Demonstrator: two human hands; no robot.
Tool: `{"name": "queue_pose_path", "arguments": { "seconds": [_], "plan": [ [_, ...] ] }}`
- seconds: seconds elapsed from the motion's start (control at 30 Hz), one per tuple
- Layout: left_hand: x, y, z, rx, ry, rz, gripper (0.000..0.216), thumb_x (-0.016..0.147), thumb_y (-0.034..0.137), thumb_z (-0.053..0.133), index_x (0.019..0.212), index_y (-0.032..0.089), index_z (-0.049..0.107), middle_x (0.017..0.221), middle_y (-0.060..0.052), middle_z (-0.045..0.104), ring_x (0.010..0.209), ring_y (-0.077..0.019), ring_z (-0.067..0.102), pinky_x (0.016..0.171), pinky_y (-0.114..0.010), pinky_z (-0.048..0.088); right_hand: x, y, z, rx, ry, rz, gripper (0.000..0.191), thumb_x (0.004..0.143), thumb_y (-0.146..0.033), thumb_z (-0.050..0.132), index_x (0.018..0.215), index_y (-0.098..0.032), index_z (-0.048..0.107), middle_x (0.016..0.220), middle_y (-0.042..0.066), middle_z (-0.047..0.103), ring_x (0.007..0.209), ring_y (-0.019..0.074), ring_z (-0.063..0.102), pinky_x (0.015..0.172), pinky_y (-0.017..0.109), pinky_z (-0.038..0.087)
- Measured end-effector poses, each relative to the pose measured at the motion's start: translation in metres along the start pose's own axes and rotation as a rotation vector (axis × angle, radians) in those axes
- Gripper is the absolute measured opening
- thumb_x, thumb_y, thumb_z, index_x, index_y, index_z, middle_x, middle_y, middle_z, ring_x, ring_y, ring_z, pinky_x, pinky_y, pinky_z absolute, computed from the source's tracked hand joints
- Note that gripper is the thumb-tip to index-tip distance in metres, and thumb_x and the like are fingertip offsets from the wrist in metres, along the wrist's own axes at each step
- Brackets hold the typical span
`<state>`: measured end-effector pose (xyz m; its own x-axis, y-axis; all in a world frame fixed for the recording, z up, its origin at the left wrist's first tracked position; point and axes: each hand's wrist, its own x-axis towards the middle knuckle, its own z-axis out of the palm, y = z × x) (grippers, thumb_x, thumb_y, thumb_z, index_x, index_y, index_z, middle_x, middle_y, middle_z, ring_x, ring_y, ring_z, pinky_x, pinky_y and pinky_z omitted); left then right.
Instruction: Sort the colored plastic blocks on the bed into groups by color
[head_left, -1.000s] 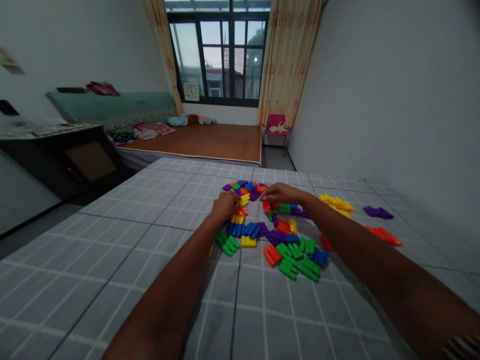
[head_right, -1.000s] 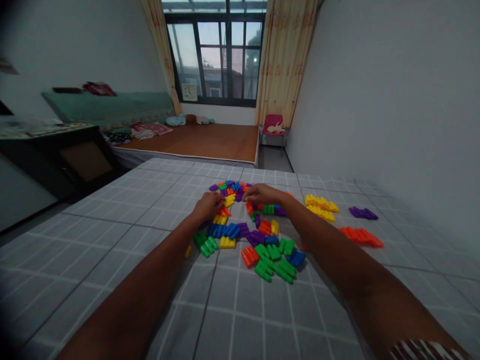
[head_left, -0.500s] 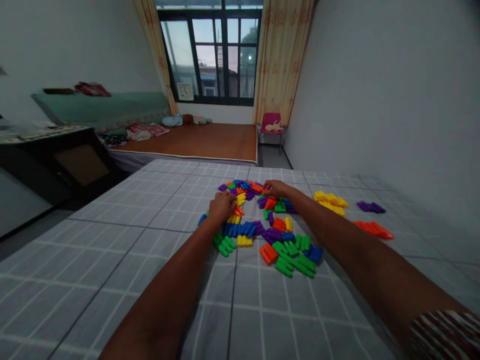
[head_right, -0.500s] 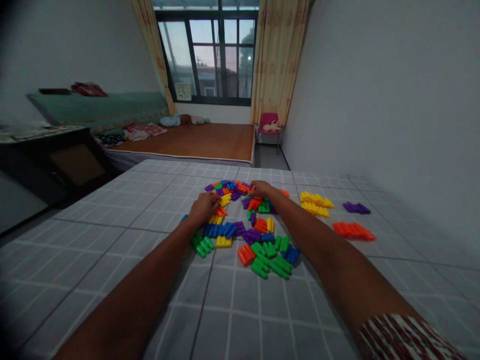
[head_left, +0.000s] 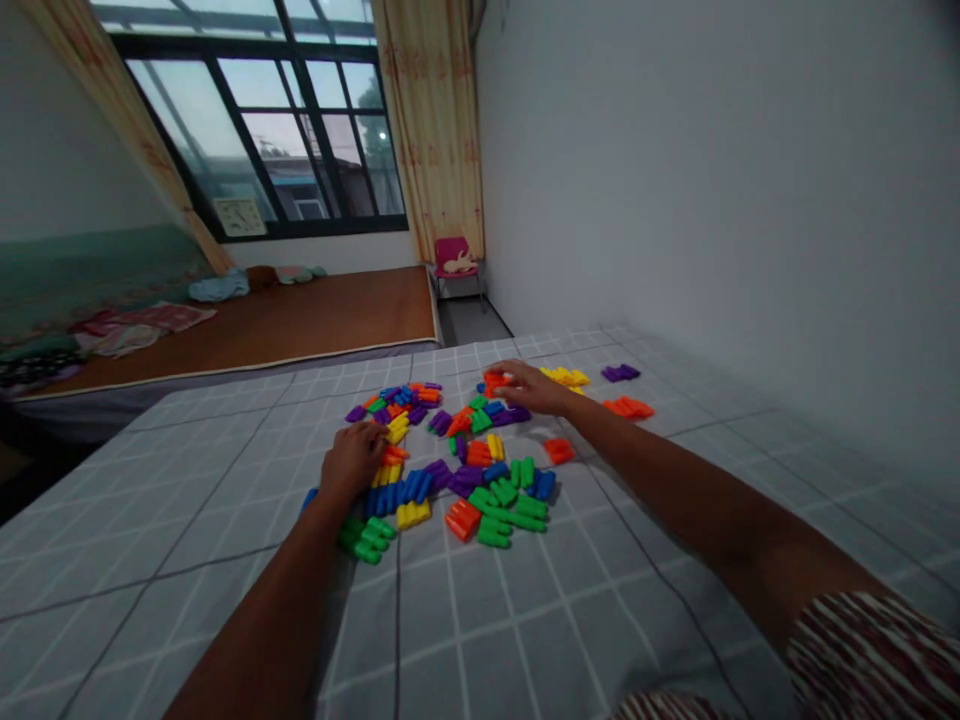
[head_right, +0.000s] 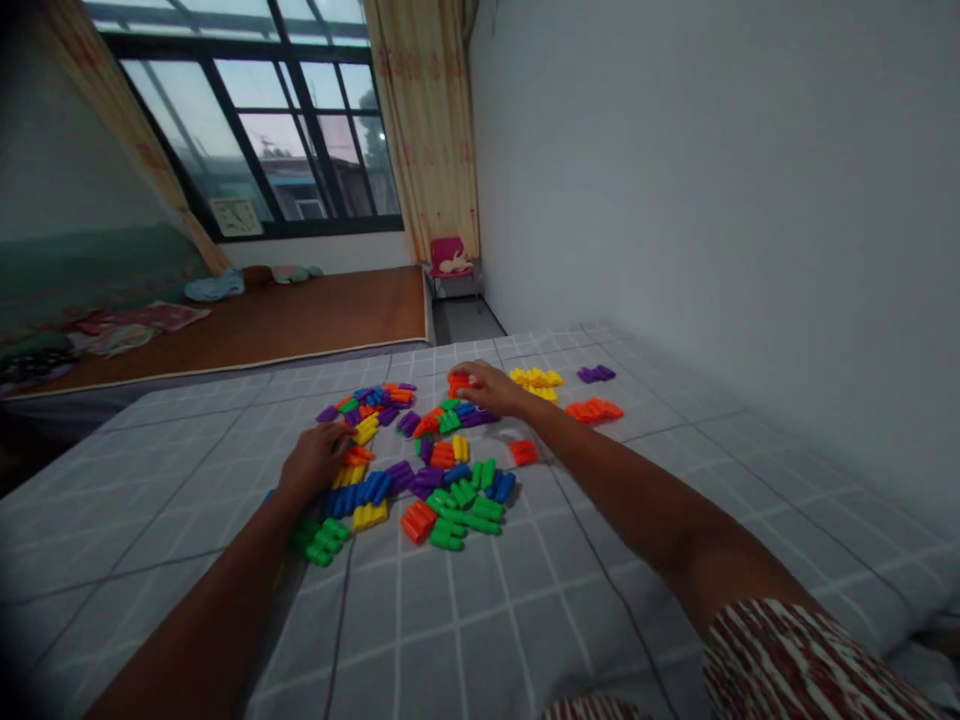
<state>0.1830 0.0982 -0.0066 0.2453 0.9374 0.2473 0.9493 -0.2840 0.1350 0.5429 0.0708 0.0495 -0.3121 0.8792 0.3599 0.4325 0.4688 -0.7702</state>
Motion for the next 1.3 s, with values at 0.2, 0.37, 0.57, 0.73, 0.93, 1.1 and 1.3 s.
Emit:
{"name": "queue_pose_path", "arguments": {
  "seconds": [0.2,0.37,0.57,0.73,0.93,1.1,1.3],
  "plan": [
    [0.002,-0.004,0.001,0.016,-0.007,0.015,0.037,0.090,0.034,0.040,0.110,0.024,0.069,0.121,-0.006,0.063,0.111,-0.0252,0.057,0.093,-0.037,0.048,-0.079,0.044,-0.131,0.517,0.555,0.345,0.039,0.070,-0.039,0.072,0.104,-0.030,0.054,0.094,-0.003,0.064,0.083,0.0129,0.063,0.081,0.033,0.055],
    [0.003,-0.006,0.001,0.023,-0.004,0.025,0.039,0.090,0.035,0.037,0.110,0.024,0.069,0.118,-0.006,0.065,0.108,-0.0246,0.059,0.092,-0.037,0.048,-0.143,0.081,-0.192,0.152,0.581,0.448,0.047,0.066,-0.037,0.072,0.110,-0.025,0.059,0.104,0.003,0.065,0.088,0.0173,0.062,0.084,0.035,0.052],
    [0.004,-0.009,0.002,0.054,0.010,0.032,0.039,0.090,0.036,0.037,0.109,0.024,0.069,0.118,-0.006,0.065,0.108,-0.0240,0.060,0.091,-0.034,0.049,-0.178,0.098,-0.213,-0.264,0.068,0.578,0.062,0.060,-0.033,0.070,0.119,-0.018,0.060,0.113,0.011,0.066,0.106,0.0276,0.060,0.092,0.039,0.048],
    [0.005,-0.010,0.002,0.070,-0.004,0.036,0.041,0.090,0.035,0.035,0.111,0.023,0.068,0.117,-0.007,0.064,0.105,-0.0231,0.061,0.092,-0.034,0.048,-0.174,0.102,-0.209,-0.285,-0.183,0.483,0.059,0.063,-0.039,0.067,0.120,-0.022,0.063,0.121,0.008,0.064,0.114,0.0291,0.057,0.098,0.040,0.043],
    [0.005,-0.010,0.001,0.074,-0.012,0.047,0.041,0.090,0.034,0.035,0.110,0.023,0.069,0.118,-0.006,0.065,0.109,-0.0229,0.060,0.095,-0.033,0.047,-0.173,0.103,-0.208,-0.343,-0.200,0.469,0.059,0.064,-0.040,0.067,0.120,-0.023,0.063,0.123,0.008,0.064,0.114,0.0296,0.057,0.099,0.041,0.043],
    [0.004,-0.007,0.000,0.058,-0.002,0.043,0.041,0.090,0.035,0.036,0.109,0.023,0.069,0.117,-0.006,0.065,0.108,-0.0242,0.060,0.094,-0.035,0.048,-0.179,0.107,-0.215,-0.421,-0.089,0.571,0.059,0.062,-0.032,0.065,0.121,-0.023,0.063,0.125,0.009,0.063,0.114,0.0296,0.058,0.095,0.040,0.046],
    [0.002,-0.003,-0.004,0.045,0.008,0.036,0.038,0.088,0.033,0.039,0.107,0.024,0.071,0.117,-0.005,0.066,0.106,-0.0239,0.060,0.092,-0.035,0.049,-0.178,0.113,-0.211,-0.429,-0.189,0.564,0.057,0.061,-0.032,0.063,0.116,-0.022,0.067,0.122,0.008,0.065,0.113,0.0277,0.059,0.097,0.036,0.046]
  ]
}}
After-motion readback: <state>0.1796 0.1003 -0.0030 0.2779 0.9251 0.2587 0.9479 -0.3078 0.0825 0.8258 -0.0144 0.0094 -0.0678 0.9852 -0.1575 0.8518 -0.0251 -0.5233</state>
